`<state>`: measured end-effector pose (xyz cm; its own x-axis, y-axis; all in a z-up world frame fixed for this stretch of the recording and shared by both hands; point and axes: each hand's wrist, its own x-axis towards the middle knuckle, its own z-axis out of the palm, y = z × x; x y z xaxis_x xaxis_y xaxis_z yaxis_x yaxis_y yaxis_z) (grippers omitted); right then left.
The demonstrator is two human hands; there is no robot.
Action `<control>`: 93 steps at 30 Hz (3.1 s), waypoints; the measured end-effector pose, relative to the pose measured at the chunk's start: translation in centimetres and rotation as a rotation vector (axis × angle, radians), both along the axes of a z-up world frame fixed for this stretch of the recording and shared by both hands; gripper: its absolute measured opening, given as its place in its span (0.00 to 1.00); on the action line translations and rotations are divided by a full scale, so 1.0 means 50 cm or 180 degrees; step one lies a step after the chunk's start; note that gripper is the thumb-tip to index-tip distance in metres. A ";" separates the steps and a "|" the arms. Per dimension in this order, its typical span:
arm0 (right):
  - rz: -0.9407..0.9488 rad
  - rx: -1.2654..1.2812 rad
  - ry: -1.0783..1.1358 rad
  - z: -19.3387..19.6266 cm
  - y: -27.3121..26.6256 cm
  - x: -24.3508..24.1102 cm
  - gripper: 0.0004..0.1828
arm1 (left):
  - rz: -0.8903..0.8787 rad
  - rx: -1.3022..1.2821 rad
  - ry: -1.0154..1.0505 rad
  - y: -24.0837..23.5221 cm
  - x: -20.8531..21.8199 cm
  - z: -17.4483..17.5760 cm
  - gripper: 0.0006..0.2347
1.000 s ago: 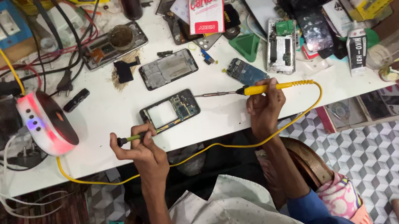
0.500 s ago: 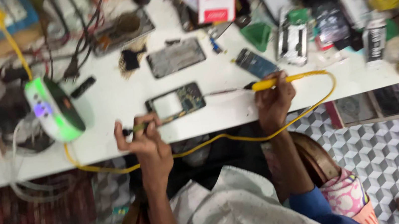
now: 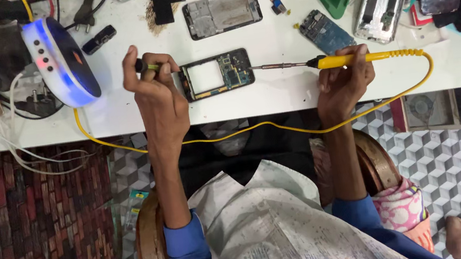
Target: The person uses a soldering iron and a green-handled tool to work on the circuit board of a disassembled mobile phone. They repeatedly apply the soldering iron to specific points on the board while holding the other tool steady.
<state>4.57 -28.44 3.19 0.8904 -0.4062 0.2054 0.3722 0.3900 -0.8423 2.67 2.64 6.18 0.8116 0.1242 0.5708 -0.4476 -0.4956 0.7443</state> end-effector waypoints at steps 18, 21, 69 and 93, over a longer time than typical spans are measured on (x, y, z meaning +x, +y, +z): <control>0.0022 0.0203 -0.0037 -0.006 -0.006 0.007 0.21 | -0.0678 -0.0156 -0.0052 -0.026 0.033 -0.022 0.21; 0.0008 0.0230 -0.0018 -0.009 -0.007 0.007 0.20 | -0.0727 -0.0100 -0.0079 -0.039 0.043 -0.024 0.21; 0.0079 -0.0269 -0.0310 -0.005 -0.011 0.015 0.24 | -0.0193 0.0868 -0.0787 -0.031 0.054 -0.041 0.30; -0.0773 -0.1032 -0.0732 -0.026 0.030 0.044 0.27 | -0.0063 0.0812 -0.0903 -0.024 0.059 -0.045 0.31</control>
<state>6.79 -26.96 1.91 0.6940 -0.4795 0.5371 0.6115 -0.0013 -0.7912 5.63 1.46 3.92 0.6176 -0.0650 0.7838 -0.6295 -0.6382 0.4431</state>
